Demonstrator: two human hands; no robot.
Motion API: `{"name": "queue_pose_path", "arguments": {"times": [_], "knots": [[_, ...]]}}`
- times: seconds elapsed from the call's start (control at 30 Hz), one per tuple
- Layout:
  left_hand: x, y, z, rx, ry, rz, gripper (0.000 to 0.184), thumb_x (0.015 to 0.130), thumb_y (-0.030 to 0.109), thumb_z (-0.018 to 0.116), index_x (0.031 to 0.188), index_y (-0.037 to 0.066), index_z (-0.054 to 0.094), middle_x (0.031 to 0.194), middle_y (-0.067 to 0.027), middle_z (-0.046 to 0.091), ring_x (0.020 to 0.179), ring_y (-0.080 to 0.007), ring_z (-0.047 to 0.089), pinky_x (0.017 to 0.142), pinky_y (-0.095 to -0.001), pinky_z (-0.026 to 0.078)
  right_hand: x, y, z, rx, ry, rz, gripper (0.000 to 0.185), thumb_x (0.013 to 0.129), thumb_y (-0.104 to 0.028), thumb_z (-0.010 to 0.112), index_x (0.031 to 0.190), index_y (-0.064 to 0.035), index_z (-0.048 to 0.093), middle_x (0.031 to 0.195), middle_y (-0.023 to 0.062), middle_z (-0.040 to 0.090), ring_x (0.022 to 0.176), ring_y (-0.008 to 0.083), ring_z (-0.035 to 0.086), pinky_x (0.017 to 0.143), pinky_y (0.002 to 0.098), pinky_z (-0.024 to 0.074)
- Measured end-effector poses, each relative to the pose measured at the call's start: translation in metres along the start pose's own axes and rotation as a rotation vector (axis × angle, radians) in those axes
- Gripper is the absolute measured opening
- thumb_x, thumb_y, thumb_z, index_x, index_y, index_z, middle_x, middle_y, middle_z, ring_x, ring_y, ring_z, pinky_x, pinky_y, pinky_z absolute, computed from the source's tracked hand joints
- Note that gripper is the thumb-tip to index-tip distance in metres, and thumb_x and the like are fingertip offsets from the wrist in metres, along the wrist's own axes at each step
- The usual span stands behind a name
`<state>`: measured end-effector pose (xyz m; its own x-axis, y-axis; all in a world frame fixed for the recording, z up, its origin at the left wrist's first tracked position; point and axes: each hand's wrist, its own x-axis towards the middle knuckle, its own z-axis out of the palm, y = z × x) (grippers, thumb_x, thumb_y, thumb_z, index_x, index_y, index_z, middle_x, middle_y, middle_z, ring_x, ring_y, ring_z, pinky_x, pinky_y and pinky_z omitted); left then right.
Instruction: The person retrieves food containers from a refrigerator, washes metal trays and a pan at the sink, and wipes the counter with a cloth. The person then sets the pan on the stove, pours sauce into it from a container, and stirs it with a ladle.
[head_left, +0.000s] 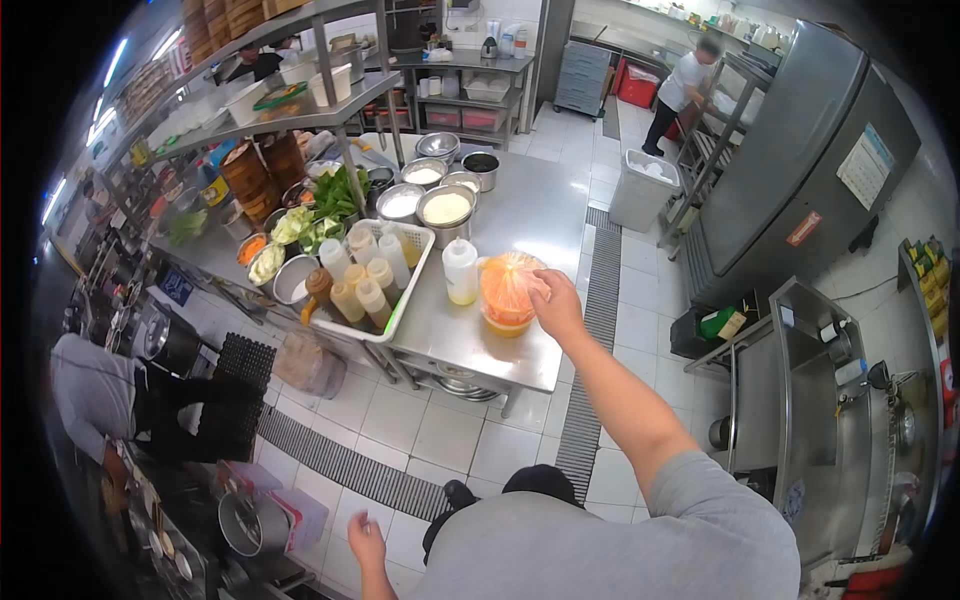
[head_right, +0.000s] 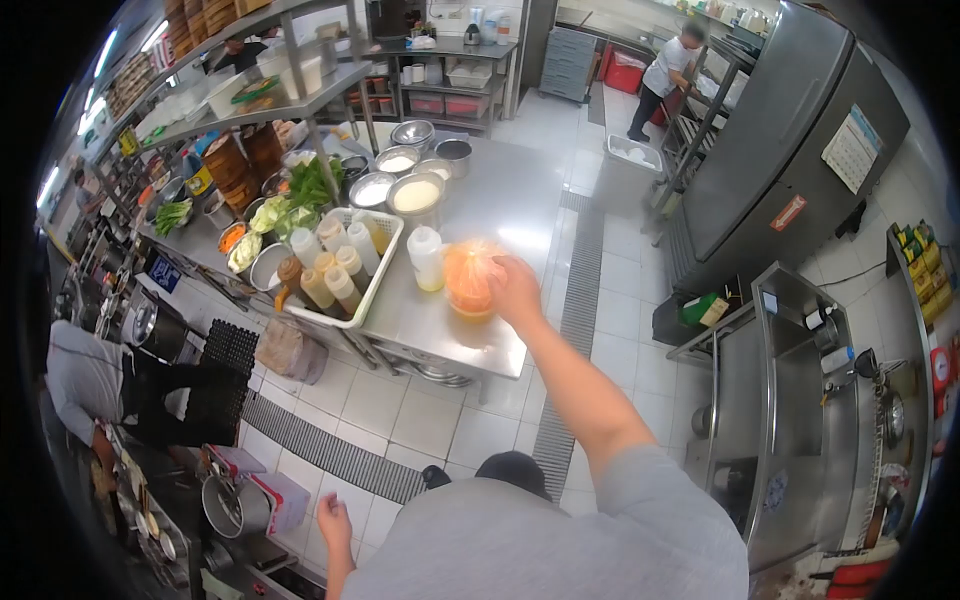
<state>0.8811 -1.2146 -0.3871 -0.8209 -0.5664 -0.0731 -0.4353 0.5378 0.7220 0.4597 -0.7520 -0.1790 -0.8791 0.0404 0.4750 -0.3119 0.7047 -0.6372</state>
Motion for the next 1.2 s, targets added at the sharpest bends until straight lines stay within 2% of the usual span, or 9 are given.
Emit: {"name": "queue_pose_path", "arguments": {"times": [0.07,0.23,0.4,0.43,0.5,0.6,0.7,0.93,1.2], "knots": [[0.059,0.103,0.004,-0.015,-0.16,0.114,0.029,0.087,0.004,0.065,0.115,-0.001,0.064,0.108,-0.0166,0.067,0.101,-0.031,0.066,0.089,-0.042,0.052,0.019,0.0,0.004,-0.023,-0.012,-0.006,0.035,0.087,-0.014,0.069,0.12,-0.0035,0.067,0.122,0.0149,0.065,0.115,0.0348,0.061,0.099,0.041,0.0498],[0.141,0.321,0.052,-0.007,-0.25,0.598,0.033,0.086,0.007,0.068,0.119,0.002,0.064,0.109,-0.0164,0.067,0.103,-0.0331,0.065,0.091,-0.041,0.051,0.062,0.008,0.022,-0.048,-0.142,-0.086,0.036,0.087,-0.016,0.069,0.121,-0.0056,0.067,0.121,0.0122,0.065,0.118,0.0342,0.058,0.1,0.0418,0.0483],[0.169,0.449,0.133,-0.003,-0.283,0.697,0.039,0.086,0.014,0.071,0.122,0.002,0.062,0.111,-0.0169,0.067,0.102,-0.0322,0.066,0.089,-0.0411,0.052,0.102,0.02,0.036,-0.062,-0.629,-0.112,0.024,0.084,-0.016,0.071,0.105,-0.0041,0.07,0.111,0.0107,0.066,0.107,0.0323,0.06,0.093,0.0428,0.0498],[0.17,0.459,0.152,0.007,-0.28,0.676,0.039,0.086,0.014,0.071,0.122,0.002,0.062,0.111,-0.0169,0.067,0.102,-0.0322,0.066,0.089,-0.0411,0.052,0.105,0.025,0.037,-0.049,-0.649,-0.115,0.024,0.084,-0.016,0.071,0.105,-0.0041,0.07,0.111,0.0107,0.066,0.107,0.0323,0.06,0.093,0.0428,0.0498],[0.171,0.473,0.187,-0.101,-0.331,0.338,0.039,0.089,0.019,0.071,0.121,-0.001,0.06,0.108,-0.0168,0.068,0.096,-0.0278,0.068,0.083,-0.0394,0.054,0.103,0.036,0.033,0.079,-0.423,-0.253,0.019,0.081,-0.015,0.073,0.096,-0.0047,0.071,0.109,0.0105,0.066,0.105,0.0318,0.06,0.09,0.0433,0.05],[0.17,0.483,0.209,-0.205,-0.246,0.086,0.038,0.091,0.023,0.07,0.117,-0.002,0.058,0.099,-0.0156,0.07,0.084,-0.0241,0.071,0.076,-0.0369,0.055,0.097,0.046,0.019,0.099,-0.438,-0.188,0.016,0.08,-0.014,0.073,0.094,-0.0056,0.07,0.112,0.0123,0.064,0.106,0.0345,0.059,0.09,0.0455,0.0495],[0.179,0.476,0.221,-0.244,-0.276,-0.055,0.035,0.092,0.022,0.069,0.115,-0.002,0.056,0.09,-0.0142,0.07,0.073,-0.0238,0.07,0.072,-0.035,0.055,0.082,0.059,0.029,0.135,-0.331,-0.349,0.016,0.08,-0.012,0.071,0.094,-0.0057,0.068,0.119,0.0142,0.061,0.109,0.0375,0.057,0.092,0.0472,0.0482],[0.175,0.485,0.232,-0.542,-0.247,-0.205,0.027,0.094,0.013,0.065,0.113,-0.003,0.054,0.083,-0.0115,0.068,0.066,-0.0179,0.066,0.062,-0.0311,0.054,0.097,0.053,0.037,0.315,-0.54,-0.217,0.021,0.082,-0.008,0.069,0.101,-0.0041,0.064,0.126,0.0153,0.06,0.114,0.0401,0.055,0.099,0.0463,0.0454],[0.171,0.54,0.256,-0.502,-0.308,-0.019,0.029,0.096,0.014,0.061,0.119,-0.003,0.054,0.087,-0.0121,0.069,0.07,-0.0185,0.067,0.063,-0.0309,0.055,0.127,0.092,-0.007,0.336,-0.399,-0.244,0.022,0.084,-0.004,0.069,0.105,-0.0024,0.061,0.126,0.014,0.062,0.117,0.0366,0.056,0.1,0.0427,0.0464]]}}
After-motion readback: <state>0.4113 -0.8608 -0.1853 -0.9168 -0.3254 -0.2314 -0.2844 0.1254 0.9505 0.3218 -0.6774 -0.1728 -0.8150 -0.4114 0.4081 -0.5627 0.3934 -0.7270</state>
